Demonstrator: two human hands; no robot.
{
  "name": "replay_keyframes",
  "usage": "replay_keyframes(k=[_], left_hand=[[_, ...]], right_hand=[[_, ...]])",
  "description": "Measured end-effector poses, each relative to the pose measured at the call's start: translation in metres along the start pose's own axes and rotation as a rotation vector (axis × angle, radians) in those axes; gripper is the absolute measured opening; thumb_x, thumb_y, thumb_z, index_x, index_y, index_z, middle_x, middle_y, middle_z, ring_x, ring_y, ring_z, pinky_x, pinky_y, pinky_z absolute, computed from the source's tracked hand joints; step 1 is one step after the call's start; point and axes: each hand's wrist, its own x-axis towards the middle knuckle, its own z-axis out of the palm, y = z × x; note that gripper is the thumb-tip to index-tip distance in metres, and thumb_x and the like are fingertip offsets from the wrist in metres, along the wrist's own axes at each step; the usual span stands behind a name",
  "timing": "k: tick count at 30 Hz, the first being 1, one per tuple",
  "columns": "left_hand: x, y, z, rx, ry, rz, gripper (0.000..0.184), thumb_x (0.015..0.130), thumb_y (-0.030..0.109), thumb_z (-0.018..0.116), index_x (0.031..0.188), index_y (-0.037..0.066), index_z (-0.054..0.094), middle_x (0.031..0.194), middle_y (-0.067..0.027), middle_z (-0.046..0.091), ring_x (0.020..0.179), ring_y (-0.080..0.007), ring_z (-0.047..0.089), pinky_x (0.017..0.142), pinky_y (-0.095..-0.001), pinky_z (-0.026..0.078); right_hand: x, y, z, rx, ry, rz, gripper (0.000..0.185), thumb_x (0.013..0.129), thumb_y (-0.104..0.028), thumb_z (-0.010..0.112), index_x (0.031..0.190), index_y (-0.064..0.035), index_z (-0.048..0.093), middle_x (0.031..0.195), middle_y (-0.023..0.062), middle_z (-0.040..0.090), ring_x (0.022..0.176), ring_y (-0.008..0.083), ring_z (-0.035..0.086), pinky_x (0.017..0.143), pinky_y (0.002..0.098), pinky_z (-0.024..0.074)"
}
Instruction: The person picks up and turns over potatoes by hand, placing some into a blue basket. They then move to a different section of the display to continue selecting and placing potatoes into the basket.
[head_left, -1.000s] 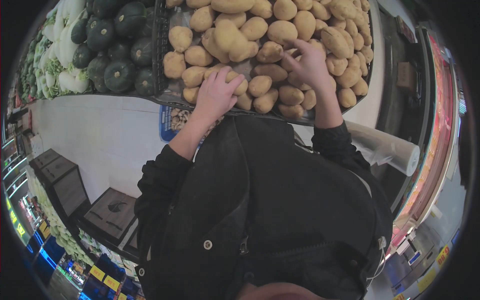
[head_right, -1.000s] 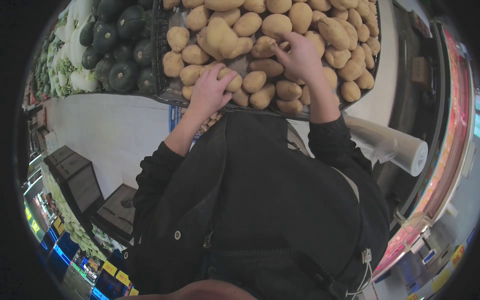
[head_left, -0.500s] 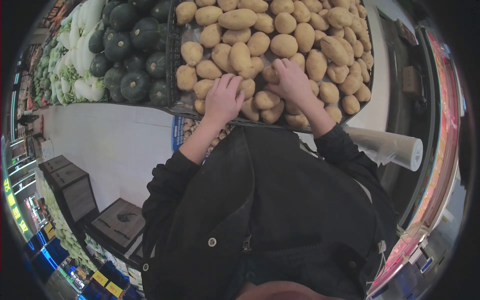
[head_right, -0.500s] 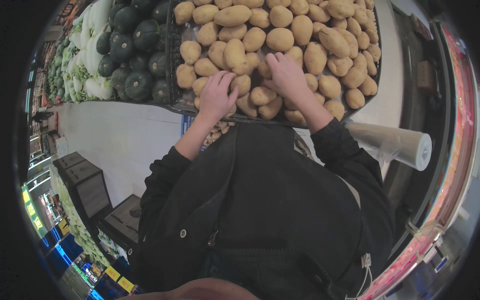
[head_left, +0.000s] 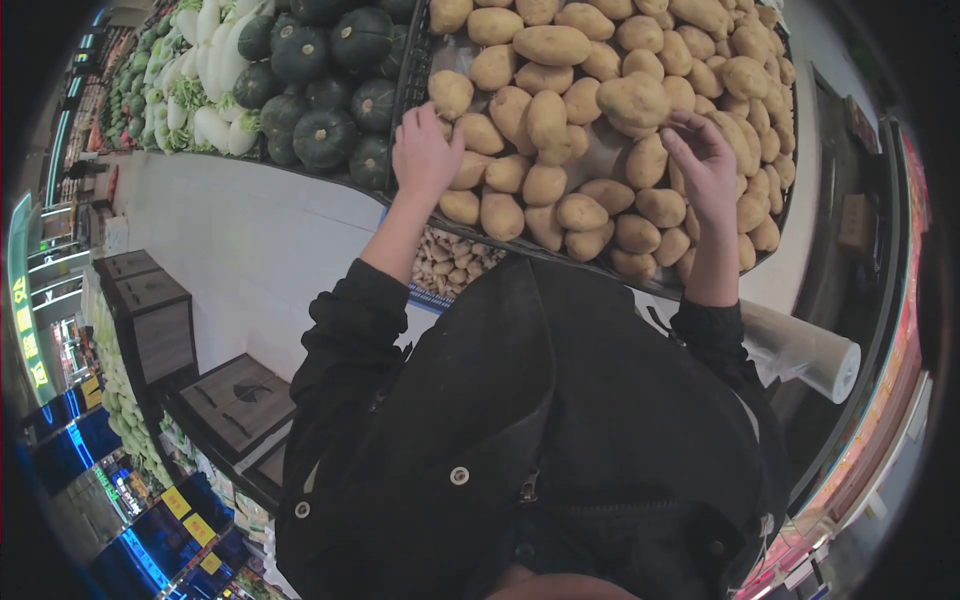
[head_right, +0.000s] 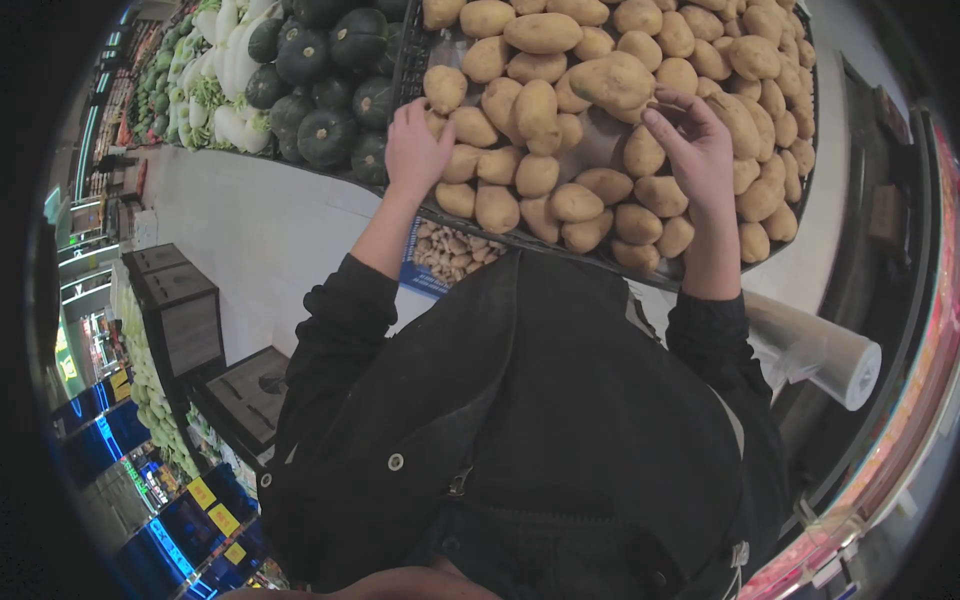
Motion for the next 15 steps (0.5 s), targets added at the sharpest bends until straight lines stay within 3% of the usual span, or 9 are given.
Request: replay_keyframes(k=[3, 6, 9, 12, 15], left_hand=[[0.019, -0.005, -0.005, 0.028, -0.032, -0.012, 0.05, 0.092, 0.034, 0.061, 0.13, 0.004, 0.051, 0.122, -0.0208, 0.057, 0.111, -0.0396, 0.058, 0.085, -0.0496, 0.053], [0.025, -0.015, -0.005, 0.098, 0.044, 0.161, 0.048, 0.091, 0.039, 0.064, 0.127, 0.008, 0.055, 0.126, -0.0178, 0.054, 0.107, -0.0413, 0.056, 0.084, -0.0508, 0.052], [0.027, 0.007, 0.006, 0.107, 0.035, 0.247, 0.05, 0.09, 0.047, 0.062, 0.127, 0.015, 0.06, 0.137, -0.0176, 0.048, 0.121, -0.041, 0.046, 0.09, -0.0594, 0.045], [0.017, 0.026, 0.016, 0.084, -0.004, 0.317, 0.049, 0.091, 0.05, 0.058, 0.13, 0.021, 0.059, 0.14, -0.013, 0.048, 0.13, -0.0353, 0.043, 0.098, -0.0556, 0.04], [0.007, 0.045, 0.024, -0.104, 0.037, 0.464, 0.042, 0.089, 0.034, 0.058, 0.128, 0.019, 0.061, 0.14, -0.0089, 0.051, 0.13, -0.0315, 0.044, 0.102, -0.0527, 0.037]], right_hand=[[0.001, 0.003, -0.012, -0.192, 0.051, 0.091, 0.024, 0.093, -0.021, 0.072, 0.112, -0.0061, 0.069, 0.107, 0.0044, 0.069, 0.102, 0.013, 0.065, 0.093, 0.0263, 0.0532], [0.004, 0.016, -0.021, -0.386, 0.08, 0.045, 0.024, 0.092, -0.021, 0.073, 0.111, -0.0065, 0.071, 0.101, 0.0049, 0.071, 0.095, 0.0098, 0.065, 0.085, 0.0244, 0.0558], [0.007, 0.024, -0.078, -0.814, 0.427, -0.131, 0.026, 0.091, -0.031, 0.07, 0.105, -0.0091, 0.073, 0.103, 0.0033, 0.073, 0.1, 0.0178, 0.066, 0.087, 0.0327, 0.0527], [0.001, 0.024, -0.119, -0.894, 0.614, -0.015, 0.025, 0.087, -0.034, 0.071, 0.104, -0.0143, 0.072, 0.106, -0.0021, 0.072, 0.104, 0.016, 0.065, 0.094, 0.0319, 0.0471], [-0.002, 0.021, -0.121, -0.952, 0.469, 0.211, 0.054, 0.086, -0.044, 0.067, 0.126, -0.0079, 0.062, 0.127, 0.0084, 0.064, 0.122, 0.0249, 0.057, 0.103, 0.0392, 0.0447]])
